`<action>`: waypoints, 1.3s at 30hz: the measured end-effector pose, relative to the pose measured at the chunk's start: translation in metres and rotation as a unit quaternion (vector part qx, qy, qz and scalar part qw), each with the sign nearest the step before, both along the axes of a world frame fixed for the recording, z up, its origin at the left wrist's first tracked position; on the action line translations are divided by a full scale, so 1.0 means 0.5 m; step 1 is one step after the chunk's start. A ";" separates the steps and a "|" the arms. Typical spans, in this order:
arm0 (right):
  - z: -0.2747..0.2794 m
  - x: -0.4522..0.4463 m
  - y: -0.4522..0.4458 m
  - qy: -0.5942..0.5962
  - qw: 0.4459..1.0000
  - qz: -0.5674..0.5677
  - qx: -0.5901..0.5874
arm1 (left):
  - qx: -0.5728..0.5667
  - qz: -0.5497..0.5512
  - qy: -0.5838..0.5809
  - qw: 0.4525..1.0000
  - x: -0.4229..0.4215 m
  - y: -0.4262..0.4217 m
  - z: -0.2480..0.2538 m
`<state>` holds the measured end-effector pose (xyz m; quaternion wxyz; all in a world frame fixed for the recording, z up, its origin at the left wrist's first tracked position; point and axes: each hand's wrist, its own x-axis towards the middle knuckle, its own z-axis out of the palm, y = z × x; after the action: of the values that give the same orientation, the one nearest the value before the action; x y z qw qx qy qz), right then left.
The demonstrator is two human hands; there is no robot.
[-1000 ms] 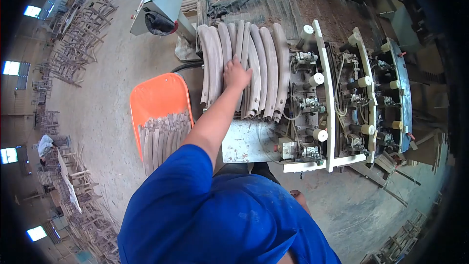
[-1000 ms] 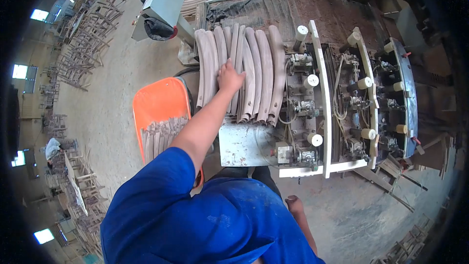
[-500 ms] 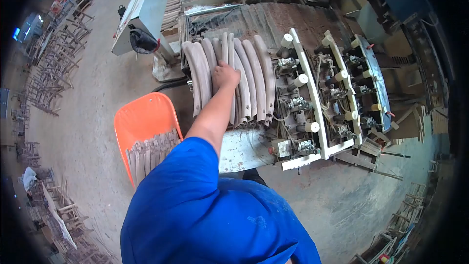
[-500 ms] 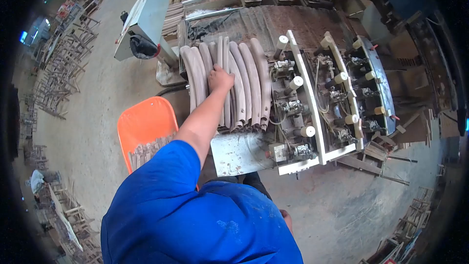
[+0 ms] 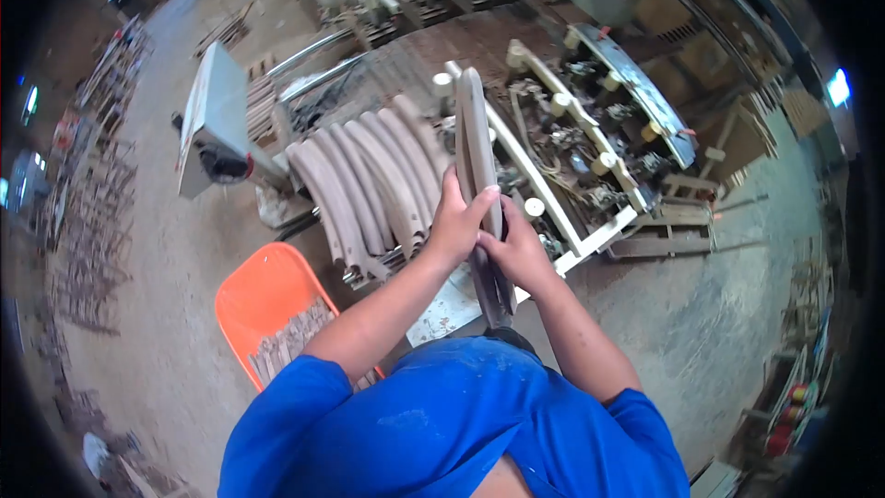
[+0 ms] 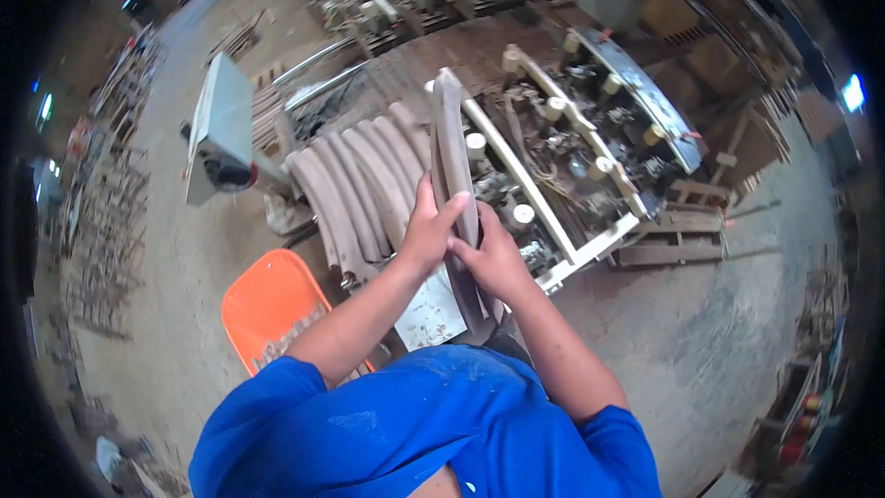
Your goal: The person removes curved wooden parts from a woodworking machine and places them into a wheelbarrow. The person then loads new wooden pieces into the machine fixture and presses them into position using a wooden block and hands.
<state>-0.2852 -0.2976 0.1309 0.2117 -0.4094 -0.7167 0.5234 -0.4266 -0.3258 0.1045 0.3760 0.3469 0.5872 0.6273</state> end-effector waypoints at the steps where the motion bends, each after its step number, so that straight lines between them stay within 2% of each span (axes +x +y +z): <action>1: -0.010 0.020 0.016 0.027 0.999 -0.022 -0.038 | 0.034 -0.067 -0.089 0.993 0.034 0.004 0.016; 2: -0.037 0.053 0.033 0.057 0.994 -0.051 -0.075 | 0.038 -0.090 -0.106 0.990 0.065 0.016 0.017; 3: -0.070 0.094 0.049 0.102 0.992 -0.044 -0.054 | 0.040 -0.117 -0.123 0.985 0.093 0.031 0.016; 4: -0.073 0.135 0.055 0.170 0.973 -0.067 -0.141 | 0.042 -0.142 -0.141 0.979 0.119 0.053 0.014; 6: -0.092 0.225 0.082 0.233 0.947 -0.103 -0.195 | -0.013 -0.222 -0.120 0.968 0.173 0.108 0.010; 8: -0.101 0.329 0.111 0.273 0.919 -0.164 -0.232 | -0.068 -0.247 -0.068 0.964 0.245 0.173 0.013; 10: -0.124 0.444 0.148 0.293 0.902 -0.223 -0.223 | -0.009 -0.271 0.126 0.954 0.324 0.271 0.000; 13: -0.164 0.645 0.200 0.316 0.872 -0.295 -0.232 | 0.016 -0.259 0.262 0.930 0.461 0.427 -0.015; 14: -0.167 0.709 0.216 0.316 0.859 -0.325 -0.237 | 0.031 -0.238 0.344 0.908 0.503 0.485 -0.027; 16: -0.188 0.841 0.245 0.308 0.840 -0.375 -0.243 | -0.021 -0.249 0.398 0.883 0.586 0.586 -0.032; 21: -0.198 1.090 0.310 0.266 0.805 -0.479 -0.226 | -0.069 -0.184 0.581 0.790 0.723 0.751 -0.134; 26: -0.188 1.197 0.359 0.271 0.793 -0.513 -0.184 | -0.122 -0.154 0.620 0.759 0.758 0.802 -0.213; 30: -0.196 1.219 0.395 0.276 0.789 -0.512 -0.197 | -0.141 -0.137 0.621 0.759 0.763 0.804 -0.223; 39: -0.164 1.190 0.459 0.285 0.819 -0.449 -0.213 | -0.141 -0.126 0.622 0.760 0.752 0.781 -0.233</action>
<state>0.3096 -0.0683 0.0491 0.5256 -0.5532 -0.2313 0.6035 -0.0507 0.0646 -0.0122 0.0478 0.6748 0.7247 0.1306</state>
